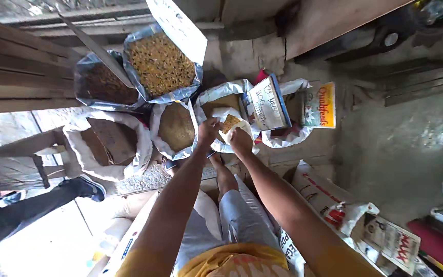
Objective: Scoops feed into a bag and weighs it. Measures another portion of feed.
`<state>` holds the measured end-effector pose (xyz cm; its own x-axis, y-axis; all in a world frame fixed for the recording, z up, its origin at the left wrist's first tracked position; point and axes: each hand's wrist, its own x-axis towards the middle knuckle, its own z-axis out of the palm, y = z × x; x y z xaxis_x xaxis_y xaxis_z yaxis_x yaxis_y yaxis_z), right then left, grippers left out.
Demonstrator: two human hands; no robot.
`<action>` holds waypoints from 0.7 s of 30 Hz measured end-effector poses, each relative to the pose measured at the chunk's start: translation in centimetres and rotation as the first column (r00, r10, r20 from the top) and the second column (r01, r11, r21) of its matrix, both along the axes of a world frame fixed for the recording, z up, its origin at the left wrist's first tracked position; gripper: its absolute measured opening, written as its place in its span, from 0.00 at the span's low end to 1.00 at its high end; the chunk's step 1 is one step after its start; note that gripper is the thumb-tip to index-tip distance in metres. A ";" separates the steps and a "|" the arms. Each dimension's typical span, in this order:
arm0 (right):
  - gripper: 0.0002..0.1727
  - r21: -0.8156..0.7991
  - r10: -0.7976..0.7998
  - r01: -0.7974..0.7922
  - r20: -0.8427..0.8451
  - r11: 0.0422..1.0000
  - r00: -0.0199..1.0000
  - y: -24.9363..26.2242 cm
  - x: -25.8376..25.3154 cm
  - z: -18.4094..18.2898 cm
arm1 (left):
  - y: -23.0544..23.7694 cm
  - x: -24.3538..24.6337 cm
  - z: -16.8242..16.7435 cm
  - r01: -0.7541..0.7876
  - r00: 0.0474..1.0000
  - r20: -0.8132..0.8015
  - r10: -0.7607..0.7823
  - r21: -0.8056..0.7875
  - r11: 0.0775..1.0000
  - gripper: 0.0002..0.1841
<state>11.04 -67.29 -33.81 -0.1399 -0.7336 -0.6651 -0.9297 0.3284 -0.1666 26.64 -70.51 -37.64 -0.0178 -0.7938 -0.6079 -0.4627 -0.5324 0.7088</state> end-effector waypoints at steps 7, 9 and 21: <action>0.15 -0.039 0.033 -0.031 0.048 0.999 0.998 0.1 -1.9 5.8 | -4.6 2.8 1.0 0.114 0.978 0.176 -0.116 0.020 0.993 0.18; 0.17 -0.058 0.012 -0.008 0.074 0.998 0.997 1.5 -3.7 6.2 | -5.3 2.7 0.9 0.142 0.969 0.201 -0.144 0.023 0.990 0.18; 0.19 -0.173 -0.574 0.794 0.604 0.583 0.553 14.2 -14.6 11.7 | -4.1 -8.3 -6.0 0.101 0.994 -0.048 -0.094 0.169 0.980 0.53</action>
<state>-3.58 -53.08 -22.09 -0.4913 -0.7299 -0.4752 -0.2118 0.6293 -0.7477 18.29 -74.60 -43.60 -0.1167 -0.6712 -0.7321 -0.4917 -0.6013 0.6297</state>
